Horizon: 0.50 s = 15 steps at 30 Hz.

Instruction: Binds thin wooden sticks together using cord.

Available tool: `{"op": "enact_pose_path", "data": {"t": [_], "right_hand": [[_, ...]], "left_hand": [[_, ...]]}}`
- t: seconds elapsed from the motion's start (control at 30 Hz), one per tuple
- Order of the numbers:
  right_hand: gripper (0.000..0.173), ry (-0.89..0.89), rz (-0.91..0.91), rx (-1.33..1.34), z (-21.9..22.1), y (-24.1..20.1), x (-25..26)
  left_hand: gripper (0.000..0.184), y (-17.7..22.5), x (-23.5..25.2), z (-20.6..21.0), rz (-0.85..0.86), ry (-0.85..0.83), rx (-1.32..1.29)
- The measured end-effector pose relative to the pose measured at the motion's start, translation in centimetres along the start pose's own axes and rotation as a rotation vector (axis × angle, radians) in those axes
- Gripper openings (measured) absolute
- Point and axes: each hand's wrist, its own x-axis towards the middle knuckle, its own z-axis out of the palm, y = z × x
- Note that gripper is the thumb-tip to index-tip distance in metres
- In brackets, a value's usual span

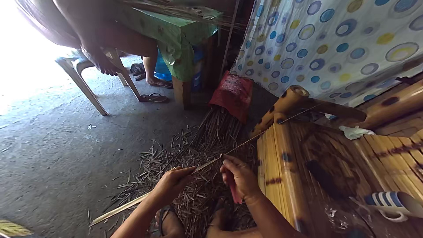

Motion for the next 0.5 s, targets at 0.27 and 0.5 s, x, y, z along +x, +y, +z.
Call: {"op": "enact_pose_path", "data": {"t": [0.27, 0.5], "right_hand": [[0.031, 0.254, -0.120, 0.114, -2.9, -2.3, 2.8], [0.029, -0.018, 0.002, 0.026, 0.8, 1.4, -0.1]], "left_hand": [[0.036, 0.0, 0.2, -0.2, -0.014, 0.010, 0.000], [0.037, -0.1, -0.1, -0.4, -0.046, 0.062, -0.011]]}}
